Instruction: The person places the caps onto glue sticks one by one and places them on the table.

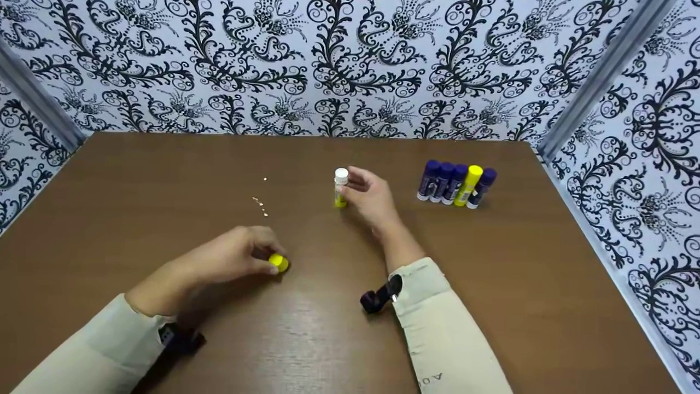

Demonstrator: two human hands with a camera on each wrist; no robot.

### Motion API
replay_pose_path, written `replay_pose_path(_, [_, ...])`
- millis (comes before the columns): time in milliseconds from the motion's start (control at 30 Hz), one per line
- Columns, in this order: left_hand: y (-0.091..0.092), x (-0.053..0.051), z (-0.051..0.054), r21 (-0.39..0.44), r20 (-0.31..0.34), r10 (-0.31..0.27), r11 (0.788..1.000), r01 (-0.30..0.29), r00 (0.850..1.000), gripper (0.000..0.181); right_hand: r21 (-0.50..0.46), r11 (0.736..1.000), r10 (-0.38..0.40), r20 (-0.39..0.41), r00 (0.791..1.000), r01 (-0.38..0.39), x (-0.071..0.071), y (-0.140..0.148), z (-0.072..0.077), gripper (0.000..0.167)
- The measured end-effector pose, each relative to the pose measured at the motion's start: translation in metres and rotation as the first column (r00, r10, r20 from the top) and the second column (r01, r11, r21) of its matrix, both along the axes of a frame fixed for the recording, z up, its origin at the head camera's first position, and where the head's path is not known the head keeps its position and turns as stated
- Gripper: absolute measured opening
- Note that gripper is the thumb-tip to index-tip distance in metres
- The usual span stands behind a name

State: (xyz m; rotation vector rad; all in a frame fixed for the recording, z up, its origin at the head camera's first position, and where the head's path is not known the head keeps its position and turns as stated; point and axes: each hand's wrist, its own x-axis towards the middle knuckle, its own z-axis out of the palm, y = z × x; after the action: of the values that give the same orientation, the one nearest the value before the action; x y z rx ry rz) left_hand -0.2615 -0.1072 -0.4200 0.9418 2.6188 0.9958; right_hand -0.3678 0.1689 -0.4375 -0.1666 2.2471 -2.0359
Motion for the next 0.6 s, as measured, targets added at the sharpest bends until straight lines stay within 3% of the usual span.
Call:
replay_pose_path(200, [0.0, 0.0, 0.0, 0.014, 0.012, -0.007, 1.0, 0.007, 1.0, 0.014, 0.004, 1.0, 0.017, -0.005, 1.0, -0.017, -0.002, -0.003, -0.009, 0.054])
replay_pose_path(600, [0.001, 0.002, 0.002, 0.006, 0.017, 0.0, 1.0, 0.0, 1.0, 0.014, 0.115, 0.993, 0.008, -0.011, 1.0, -0.006, -0.004, -0.006, -0.015, 0.051])
